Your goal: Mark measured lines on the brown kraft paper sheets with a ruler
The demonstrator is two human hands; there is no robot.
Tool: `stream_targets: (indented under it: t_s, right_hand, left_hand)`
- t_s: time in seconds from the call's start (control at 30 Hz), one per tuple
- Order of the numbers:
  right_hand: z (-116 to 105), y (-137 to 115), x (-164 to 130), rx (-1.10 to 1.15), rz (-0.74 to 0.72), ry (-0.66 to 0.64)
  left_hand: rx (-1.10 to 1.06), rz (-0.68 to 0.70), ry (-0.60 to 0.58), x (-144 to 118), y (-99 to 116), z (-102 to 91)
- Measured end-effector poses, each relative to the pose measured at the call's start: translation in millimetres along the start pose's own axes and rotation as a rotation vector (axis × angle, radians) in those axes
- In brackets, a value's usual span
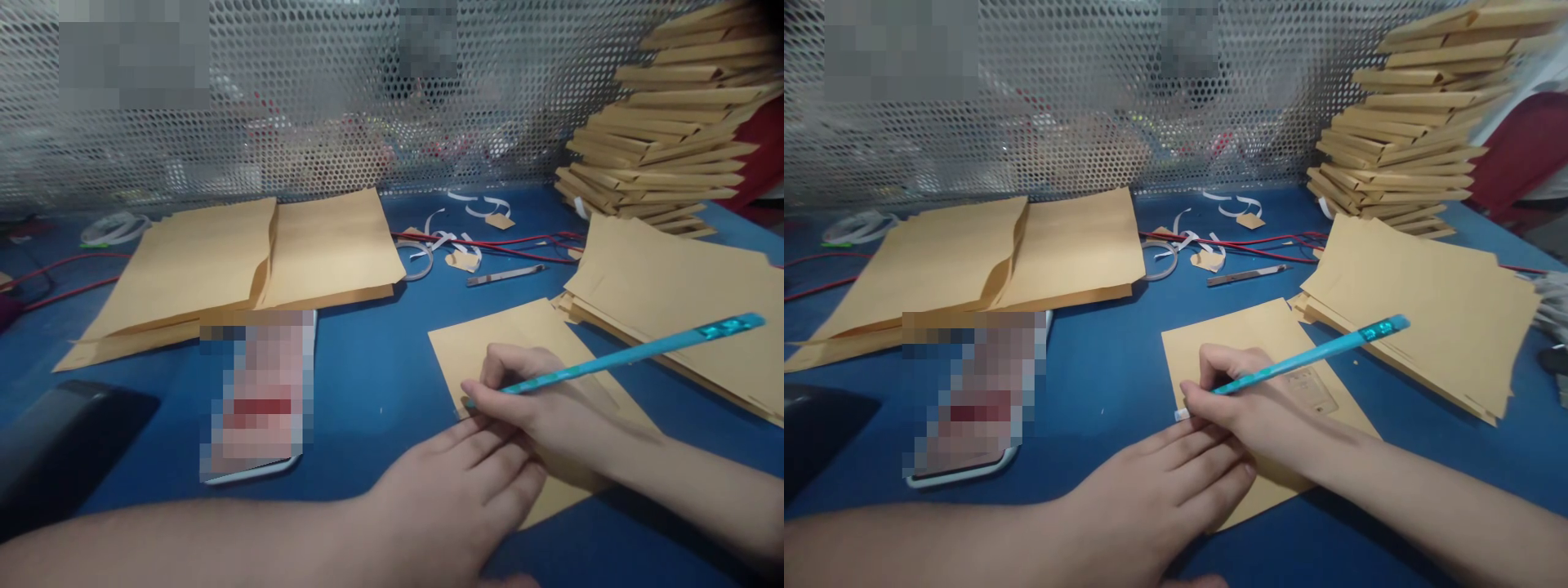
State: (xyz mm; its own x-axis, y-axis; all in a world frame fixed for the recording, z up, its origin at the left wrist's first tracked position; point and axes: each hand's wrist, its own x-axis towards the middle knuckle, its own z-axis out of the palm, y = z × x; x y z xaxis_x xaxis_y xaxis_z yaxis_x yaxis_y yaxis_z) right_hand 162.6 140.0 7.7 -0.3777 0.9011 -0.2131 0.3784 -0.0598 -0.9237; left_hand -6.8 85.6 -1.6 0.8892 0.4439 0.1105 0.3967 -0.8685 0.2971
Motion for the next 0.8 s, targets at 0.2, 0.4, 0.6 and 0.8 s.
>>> stream_targets:
  t_s: [0.2, 0.4, 0.6, 0.8]
  right_hand:
    - [0.4, -1.2, -0.1, -0.031, -0.015, -0.005]
    - [0.9, -0.7, -0.4, -0.013, -0.023, -0.012]
    - [0.1, -2.7, -0.8, -0.058, -0.046, -0.016]
    - [-0.9, -4.1, -1.6, -0.108, -0.061, -0.001]
  left_hand:
    - [-0.009, 0.0, 0.002, 0.2, -0.9, -0.1]
    - [-0.01, -0.002, 0.001, 1.0, -0.6, 0.6]
    - [-0.012, -0.005, 0.001, 1.1, -1.3, -1.0]
    - [-0.014, -0.012, -0.005, 0.0, 0.5, -2.5]
